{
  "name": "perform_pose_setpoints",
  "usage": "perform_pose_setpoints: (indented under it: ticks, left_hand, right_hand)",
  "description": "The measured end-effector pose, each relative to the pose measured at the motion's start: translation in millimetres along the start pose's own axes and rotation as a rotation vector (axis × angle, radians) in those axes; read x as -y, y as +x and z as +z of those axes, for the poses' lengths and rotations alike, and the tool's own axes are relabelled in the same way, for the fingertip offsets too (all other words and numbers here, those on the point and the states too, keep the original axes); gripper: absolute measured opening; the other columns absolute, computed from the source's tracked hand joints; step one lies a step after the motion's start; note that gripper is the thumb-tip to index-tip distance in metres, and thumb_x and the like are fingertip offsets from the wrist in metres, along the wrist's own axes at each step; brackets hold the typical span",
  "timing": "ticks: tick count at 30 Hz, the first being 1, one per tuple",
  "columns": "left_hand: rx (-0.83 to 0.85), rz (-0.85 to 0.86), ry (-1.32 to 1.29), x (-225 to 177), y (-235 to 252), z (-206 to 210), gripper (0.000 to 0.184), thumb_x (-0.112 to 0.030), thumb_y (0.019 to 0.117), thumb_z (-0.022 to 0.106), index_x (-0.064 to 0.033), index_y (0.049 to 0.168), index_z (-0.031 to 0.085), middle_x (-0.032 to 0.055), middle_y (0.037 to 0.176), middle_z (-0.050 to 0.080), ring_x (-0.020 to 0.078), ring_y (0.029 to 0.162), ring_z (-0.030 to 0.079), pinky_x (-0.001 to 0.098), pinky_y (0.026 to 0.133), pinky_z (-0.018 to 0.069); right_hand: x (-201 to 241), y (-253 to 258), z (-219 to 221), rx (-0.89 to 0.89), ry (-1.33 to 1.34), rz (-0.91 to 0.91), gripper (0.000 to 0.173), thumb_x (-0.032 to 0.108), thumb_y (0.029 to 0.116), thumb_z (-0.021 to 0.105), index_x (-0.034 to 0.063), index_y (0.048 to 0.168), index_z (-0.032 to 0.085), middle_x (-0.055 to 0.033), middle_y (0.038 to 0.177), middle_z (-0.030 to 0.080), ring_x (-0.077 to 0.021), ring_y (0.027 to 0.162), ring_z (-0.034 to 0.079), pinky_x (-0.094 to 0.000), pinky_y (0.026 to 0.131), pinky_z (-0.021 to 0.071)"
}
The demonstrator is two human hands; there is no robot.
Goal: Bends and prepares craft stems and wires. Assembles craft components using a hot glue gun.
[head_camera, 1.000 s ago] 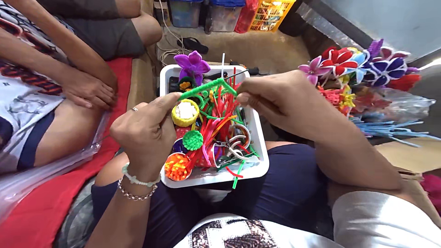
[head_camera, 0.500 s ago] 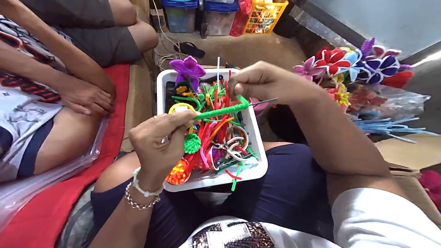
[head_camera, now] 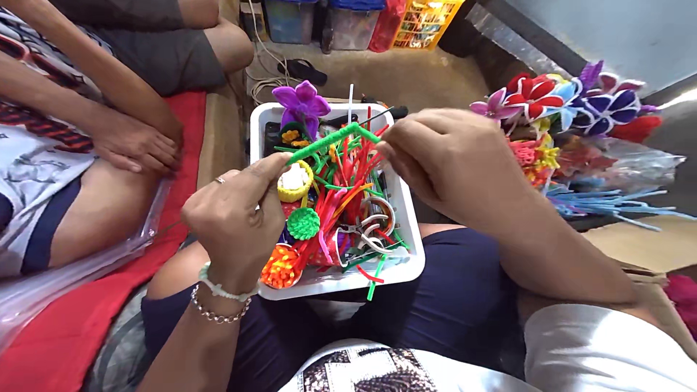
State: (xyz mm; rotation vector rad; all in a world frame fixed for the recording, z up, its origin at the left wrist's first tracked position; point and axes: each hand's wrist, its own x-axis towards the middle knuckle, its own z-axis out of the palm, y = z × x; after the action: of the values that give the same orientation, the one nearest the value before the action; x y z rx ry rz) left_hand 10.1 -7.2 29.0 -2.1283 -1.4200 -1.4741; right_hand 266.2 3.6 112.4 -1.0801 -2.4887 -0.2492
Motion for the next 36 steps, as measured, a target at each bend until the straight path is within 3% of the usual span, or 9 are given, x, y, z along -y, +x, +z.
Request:
perform_pose_setpoints:
  ticks: [4, 8, 10, 14, 19, 22, 25, 31, 36]
  left_hand:
    - [0.01, 0.085, 0.07, -6.0, 0.3, -2.3, 0.02, -0.007, 0.097, 0.064, -0.0115, 0.109, 0.08, 0.0086, 0.083, 0.076, 0.0197, 0.064, 0.066, 0.0355, 0.058, 0.0464]
    - [0.044, 0.164, -0.028, -6.9, -2.2, -0.2, 0.018, -0.008, 0.0953, 0.066, -0.0109, 0.105, 0.08, 0.009, 0.08, 0.075, 0.0197, 0.062, 0.064, 0.0348, 0.057, 0.0448]
    - [0.05, 0.145, -0.132, -5.0, -1.8, 2.2, 0.017, -0.006, 0.0947, 0.066, -0.0093, 0.102, 0.08, 0.0088, 0.078, 0.074, 0.0165, 0.062, 0.063, 0.0314, 0.058, 0.0449]
    - [0.086, 0.095, -0.269, -4.1, -1.8, 6.9, 0.017, -0.005, 0.0946, 0.064, -0.0074, 0.099, 0.08, 0.0081, 0.082, 0.076, 0.0118, 0.068, 0.067, 0.0272, 0.064, 0.0497]
    - [0.075, -0.063, -0.309, -5.1, -6.4, 9.7, 0.014, -0.007, 0.0972, 0.067, -0.0024, 0.104, 0.078, 0.0088, 0.095, 0.078, 0.0062, 0.085, 0.073, 0.0214, 0.08, 0.0576]
    - [0.044, -0.118, -0.248, -1.5, -4.2, 8.8, 0.016, -0.009, 0.0991, 0.067, -0.0026, 0.109, 0.077, 0.0091, 0.096, 0.077, 0.0054, 0.085, 0.072, 0.0206, 0.079, 0.0571]
    - [0.023, -0.128, -0.14, 2.9, -2.3, 5.6, 0.017, -0.01, 0.0999, 0.066, -0.0031, 0.11, 0.077, 0.0106, 0.096, 0.077, 0.0088, 0.083, 0.072, 0.0233, 0.076, 0.0567]
    - [0.088, -0.086, 0.044, 2.1, -3.1, 2.6, 0.022, -0.008, 0.0991, 0.063, -0.0119, 0.113, 0.079, 0.01, 0.094, 0.078, 0.0199, 0.077, 0.073, 0.0378, 0.067, 0.0553]
    - [0.149, 0.064, 0.112, 0.0, 0.1, -1.8, 0.026, -0.005, 0.0986, 0.058, -0.0139, 0.111, 0.08, 0.0089, 0.096, 0.079, 0.0241, 0.079, 0.074, 0.0425, 0.064, 0.053]
  right_hand:
    - [-1.1, 6.1, -12.5, -0.085, -0.217, -0.014, 0.023, 0.018, 0.1074, 0.052, 0.001, 0.102, 0.066, -0.0154, 0.086, 0.065, -0.0337, 0.079, 0.064, -0.0454, 0.066, 0.0462]
    - [-22.3, 16.1, -12.3, -0.041, -0.118, -0.041, 0.024, 0.018, 0.1068, 0.052, 0.0029, 0.099, 0.07, -0.016, 0.086, 0.068, -0.0367, 0.085, 0.066, -0.0489, 0.07, 0.0473]
    - [-43.7, 21.0, -10.6, 0.042, 0.07, -0.071, 0.029, 0.021, 0.1066, 0.051, 0.0047, 0.097, 0.072, -0.0111, 0.085, 0.069, -0.0275, 0.082, 0.066, -0.0436, 0.07, 0.0512]
    - [-80.3, 24.1, 17.0, 0.268, 0.687, -0.109, 0.026, 0.016, 0.1056, 0.051, 0.0042, 0.094, 0.071, 0.0043, 0.077, 0.065, 0.0027, 0.067, 0.058, -0.0156, 0.062, 0.0506]
    - [-69.2, 14.5, 54.1, 0.409, 1.276, 0.066, 0.027, 0.012, 0.1093, 0.041, 0.008, 0.093, 0.062, 0.0093, 0.075, 0.057, 0.0043, 0.067, 0.054, -0.0129, 0.062, 0.0465]
    - [-48.8, 10.3, 56.4, 0.375, 1.413, 0.248, 0.03, 0.012, 0.1095, 0.036, 0.0098, 0.093, 0.061, 0.009, 0.073, 0.054, 0.0033, 0.064, 0.049, -0.0132, 0.059, 0.0415]
    - [-34.6, 10.1, 51.4, 0.3, 1.246, 0.245, 0.031, 0.016, 0.1104, 0.039, 0.0087, 0.09, 0.061, 0.0058, 0.075, 0.054, 0.0004, 0.065, 0.049, -0.0152, 0.059, 0.0412]
    - [-7.1, 1.7, 26.1, 0.12, 0.302, 0.103, 0.03, 0.023, 0.108, 0.047, 0.0088, 0.09, 0.065, 0.0005, 0.072, 0.055, -0.0113, 0.06, 0.054, -0.0294, 0.052, 0.0445]
    - [-1.2, 3.6, 4.4, 0.034, -0.03, 0.085, 0.024, 0.017, 0.1037, 0.052, 0.0028, 0.089, 0.066, -0.0115, 0.08, 0.062, -0.0302, 0.077, 0.064, -0.0451, 0.067, 0.0489]
